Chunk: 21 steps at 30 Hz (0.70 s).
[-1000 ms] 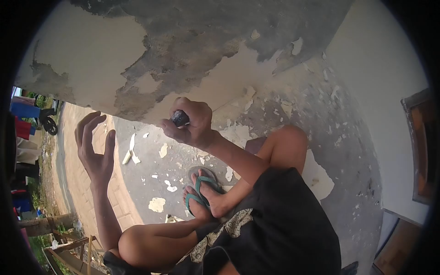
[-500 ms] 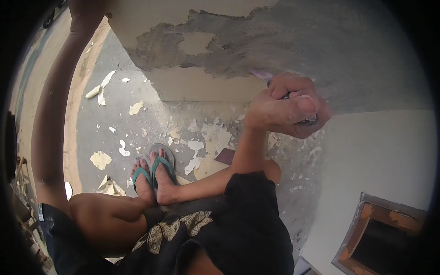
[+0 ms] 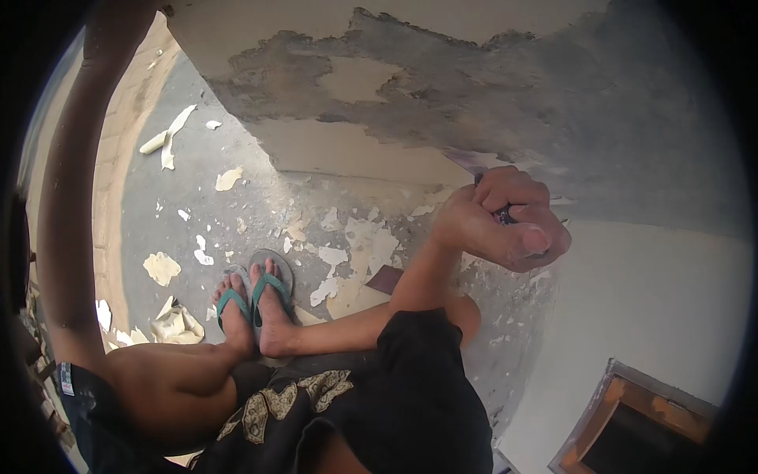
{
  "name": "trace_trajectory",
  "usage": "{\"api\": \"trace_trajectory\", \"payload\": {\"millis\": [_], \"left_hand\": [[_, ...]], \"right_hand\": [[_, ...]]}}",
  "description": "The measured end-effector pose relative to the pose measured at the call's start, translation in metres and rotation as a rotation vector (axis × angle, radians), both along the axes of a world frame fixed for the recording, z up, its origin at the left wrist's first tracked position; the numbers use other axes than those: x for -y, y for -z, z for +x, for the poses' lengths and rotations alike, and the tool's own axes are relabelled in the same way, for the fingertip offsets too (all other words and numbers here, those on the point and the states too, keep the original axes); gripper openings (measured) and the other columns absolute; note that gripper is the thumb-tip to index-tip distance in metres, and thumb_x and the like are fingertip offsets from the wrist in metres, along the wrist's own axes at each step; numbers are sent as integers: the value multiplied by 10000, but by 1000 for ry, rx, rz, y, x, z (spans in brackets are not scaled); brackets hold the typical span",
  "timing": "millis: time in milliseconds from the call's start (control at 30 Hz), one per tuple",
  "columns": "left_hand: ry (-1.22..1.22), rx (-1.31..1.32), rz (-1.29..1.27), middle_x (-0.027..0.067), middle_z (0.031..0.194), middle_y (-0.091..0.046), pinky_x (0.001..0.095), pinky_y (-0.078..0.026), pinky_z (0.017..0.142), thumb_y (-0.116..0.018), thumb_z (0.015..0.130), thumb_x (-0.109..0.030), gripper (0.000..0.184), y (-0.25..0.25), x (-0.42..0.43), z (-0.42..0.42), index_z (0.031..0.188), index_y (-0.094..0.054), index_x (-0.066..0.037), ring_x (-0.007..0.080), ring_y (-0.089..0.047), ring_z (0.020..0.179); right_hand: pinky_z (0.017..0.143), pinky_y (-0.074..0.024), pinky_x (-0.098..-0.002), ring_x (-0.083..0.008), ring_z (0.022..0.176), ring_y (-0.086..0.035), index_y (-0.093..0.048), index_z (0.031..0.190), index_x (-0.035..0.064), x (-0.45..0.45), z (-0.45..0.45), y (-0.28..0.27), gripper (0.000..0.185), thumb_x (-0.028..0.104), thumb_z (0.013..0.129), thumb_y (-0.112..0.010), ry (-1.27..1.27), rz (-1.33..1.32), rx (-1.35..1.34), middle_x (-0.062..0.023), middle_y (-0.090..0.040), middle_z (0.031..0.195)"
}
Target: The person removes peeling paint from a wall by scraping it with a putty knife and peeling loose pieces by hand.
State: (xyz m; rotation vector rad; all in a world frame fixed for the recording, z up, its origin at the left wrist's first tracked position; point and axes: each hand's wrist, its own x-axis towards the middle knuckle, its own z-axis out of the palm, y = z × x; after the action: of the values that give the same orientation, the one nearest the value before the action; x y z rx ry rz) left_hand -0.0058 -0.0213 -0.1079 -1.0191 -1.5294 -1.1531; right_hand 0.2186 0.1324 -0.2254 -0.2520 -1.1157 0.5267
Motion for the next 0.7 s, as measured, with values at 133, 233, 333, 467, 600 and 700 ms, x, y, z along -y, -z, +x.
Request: {"api": "trace_trajectory", "payload": {"millis": [133,233,333,467,600,700], "left_hand": [[3,-20,-9,135,1213,-438,423,-380,972,-583,924,-292,459,-2,-3,0,1279,-417,-53,276,-422,1155],[-4,-44,-15,135,1206,-441,420,-378,969,-580,925,-288,452,0,-3,-6,1273,-419,-50,275,-424,1147],[-4,-56,-27,135,1198,-443,416,-376,967,-577,926,-285,444,-1,-5,-1,1268,-422,-47,275,-426,1139],[-3,-82,-26,135,1188,-447,412,-374,964,-572,927,-280,435,0,-8,-7,1260,-425,-44,274,-429,1128],[-3,-99,-25,134,1178,-451,407,-371,961,-567,928,-276,425,1,-9,-10,1253,-428,-40,272,-432,1117],[-12,-104,-35,134,1171,-454,403,-369,959,-564,928,-273,418,3,-10,-12,1247,-431,-37,272,-434,1109]], "right_hand": [[304,-219,-238,-98,320,-228,-367,730,142,-6,-15,3,431,509,954,-404,76,59,90,-6,-306,450],[314,-214,-247,-107,325,-207,-372,730,149,-6,-8,0,461,561,938,-374,75,12,66,-15,-320,451],[322,-213,-259,-113,334,-193,-389,743,144,1,17,-9,479,578,939,-345,-118,24,-66,-24,-331,464],[334,-207,-251,-114,339,-189,-406,746,149,-1,29,-22,475,575,941,-327,-211,49,-241,-27,-321,466],[335,-208,-251,-118,338,-193,-410,733,150,-21,33,-16,476,562,951,-315,-109,89,-32,-26,-310,454],[326,-218,-260,-122,331,-194,-419,733,135,-25,29,-15,483,548,959,-312,-145,84,-29,-34,-310,443]]}}
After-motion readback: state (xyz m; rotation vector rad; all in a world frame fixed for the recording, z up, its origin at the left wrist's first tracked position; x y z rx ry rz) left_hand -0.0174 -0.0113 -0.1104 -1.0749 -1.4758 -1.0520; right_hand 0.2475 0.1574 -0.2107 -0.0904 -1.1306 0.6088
